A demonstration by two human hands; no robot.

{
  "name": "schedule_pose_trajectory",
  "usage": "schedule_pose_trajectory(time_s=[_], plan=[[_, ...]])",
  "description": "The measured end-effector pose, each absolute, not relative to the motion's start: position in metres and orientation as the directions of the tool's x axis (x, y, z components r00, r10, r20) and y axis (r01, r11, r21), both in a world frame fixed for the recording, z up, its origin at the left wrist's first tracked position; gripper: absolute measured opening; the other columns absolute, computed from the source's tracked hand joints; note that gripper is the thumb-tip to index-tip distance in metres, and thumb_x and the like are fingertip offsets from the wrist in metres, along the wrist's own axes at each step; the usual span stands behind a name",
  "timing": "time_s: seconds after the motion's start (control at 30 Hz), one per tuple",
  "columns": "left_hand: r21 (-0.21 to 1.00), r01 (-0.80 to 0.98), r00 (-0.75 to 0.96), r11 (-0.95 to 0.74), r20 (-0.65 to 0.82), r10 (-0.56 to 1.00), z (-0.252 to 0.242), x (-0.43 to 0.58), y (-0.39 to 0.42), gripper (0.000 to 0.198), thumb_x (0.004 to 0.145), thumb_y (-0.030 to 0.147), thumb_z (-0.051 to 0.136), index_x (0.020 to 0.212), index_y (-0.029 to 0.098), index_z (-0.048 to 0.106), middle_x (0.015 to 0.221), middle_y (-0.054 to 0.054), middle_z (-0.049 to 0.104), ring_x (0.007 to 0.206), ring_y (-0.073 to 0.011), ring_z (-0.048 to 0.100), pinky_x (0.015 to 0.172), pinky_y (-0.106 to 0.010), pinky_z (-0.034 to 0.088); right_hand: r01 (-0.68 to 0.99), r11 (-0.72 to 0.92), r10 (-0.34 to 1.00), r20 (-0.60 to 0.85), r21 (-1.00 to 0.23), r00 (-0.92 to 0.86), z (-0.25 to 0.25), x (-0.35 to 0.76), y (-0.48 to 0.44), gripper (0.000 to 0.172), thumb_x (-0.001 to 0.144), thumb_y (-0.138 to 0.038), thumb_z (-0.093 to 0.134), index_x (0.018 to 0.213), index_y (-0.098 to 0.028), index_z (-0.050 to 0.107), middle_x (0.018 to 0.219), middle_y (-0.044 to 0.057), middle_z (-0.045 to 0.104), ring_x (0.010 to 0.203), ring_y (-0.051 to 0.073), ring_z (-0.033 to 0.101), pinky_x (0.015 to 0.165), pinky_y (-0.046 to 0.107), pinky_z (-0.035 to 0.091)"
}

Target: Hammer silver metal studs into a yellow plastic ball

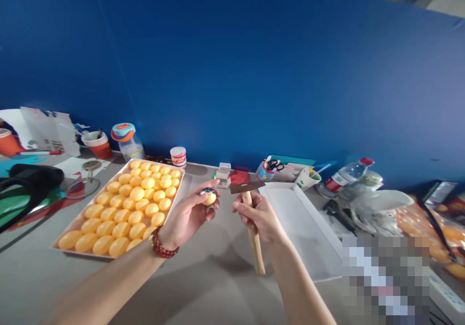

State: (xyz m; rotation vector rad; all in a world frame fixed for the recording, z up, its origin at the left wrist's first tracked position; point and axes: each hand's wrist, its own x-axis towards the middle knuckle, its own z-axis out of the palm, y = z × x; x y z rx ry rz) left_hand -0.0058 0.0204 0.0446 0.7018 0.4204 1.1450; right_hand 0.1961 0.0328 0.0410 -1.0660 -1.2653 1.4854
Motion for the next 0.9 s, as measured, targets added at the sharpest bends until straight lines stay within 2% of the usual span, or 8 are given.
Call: schedule_pose_trajectory(time_s=[0.17, 0.33, 0.5, 0.7, 0.83, 0.9], plan=[[0.729, -0.642, 0.474, 0.237, 0.134, 0.870, 0.042, -0.005, 0.018, 0.038, 0.088, 0.022, 0.058, 0.126, 0.021, 0.057, 0.107, -0.010, 0.056, 0.078, -0.0151, 0.055, 0.056, -0.023, 0.040, -0.279, -0.160, 0.945, -0.065, -0.947, -0.321, 0.048, 0.195, 0.025, 0.026, 0.070, -0.032, 0.081, 0.075, -0.014, 0.063, 0.063, 0.001, 0.063, 0.040, 0.003, 0.036, 0.036, 0.016, 0.019], [0.767, -0.609, 0.485, 0.201, 0.161, 0.859, 0.042, -0.004, 0.015, 0.030, 0.087, 0.023, 0.060, 0.117, 0.020, 0.061, 0.111, -0.010, 0.055, 0.076, -0.0140, 0.052, 0.058, -0.023, 0.040, -0.347, -0.221, 0.918, -0.074, -0.911, -0.390, 0.056, 0.192, 0.020, 0.024, 0.067, -0.028, 0.083, 0.076, -0.014, 0.065, 0.068, 0.003, 0.065, 0.039, 0.001, 0.032, 0.035, 0.016, 0.018], [0.775, -0.613, 0.445, 0.155, 0.176, 0.878, 0.044, -0.003, 0.014, 0.036, 0.090, 0.036, 0.055, 0.122, 0.019, 0.060, 0.110, -0.012, 0.056, 0.076, -0.0159, 0.054, 0.061, -0.026, 0.043, -0.341, -0.238, 0.898, -0.072, -0.909, -0.434, 0.057, 0.190, 0.018, 0.019, 0.073, -0.027, 0.079, 0.079, -0.014, 0.066, 0.073, 0.004, 0.067, 0.041, 0.002, 0.033, 0.036, 0.016, 0.018], [0.806, -0.584, 0.405, 0.100, 0.182, 0.896, 0.041, -0.001, 0.011, 0.035, 0.094, 0.031, 0.050, 0.127, 0.021, 0.056, 0.098, -0.010, 0.060, 0.075, -0.0175, 0.059, 0.061, -0.028, 0.046, -0.321, -0.225, 0.901, -0.071, -0.920, -0.428, 0.058, 0.187, 0.015, 0.022, 0.073, -0.028, 0.079, 0.079, -0.015, 0.063, 0.070, 0.004, 0.068, 0.040, 0.002, 0.033, 0.036, 0.016, 0.018], [0.842, -0.531, 0.422, 0.092, 0.169, 0.891, 0.037, -0.001, 0.008, 0.031, 0.096, 0.035, 0.045, 0.121, 0.022, 0.058, 0.086, -0.007, 0.061, 0.066, -0.0161, 0.059, 0.053, -0.026, 0.046, -0.308, -0.201, 0.912, -0.063, -0.930, -0.405, 0.062, 0.183, 0.010, 0.022, 0.073, -0.030, 0.079, 0.077, -0.015, 0.063, 0.069, 0.003, 0.068, 0.040, 0.002, 0.034, 0.036, 0.017, 0.018], [0.855, -0.516, 0.402, 0.055, 0.186, 0.896, 0.036, -0.001, 0.007, 0.030, 0.096, 0.035, 0.045, 0.120, 0.022, 0.059, 0.086, -0.007, 0.061, 0.064, -0.0148, 0.058, 0.055, -0.027, 0.048, -0.296, -0.190, 0.918, -0.062, -0.936, -0.392, 0.063, 0.181, 0.009, 0.023, 0.073, -0.031, 0.079, 0.076, -0.015, 0.064, 0.070, 0.004, 0.067, 0.040, 0.003, 0.035, 0.037, 0.017, 0.018]])
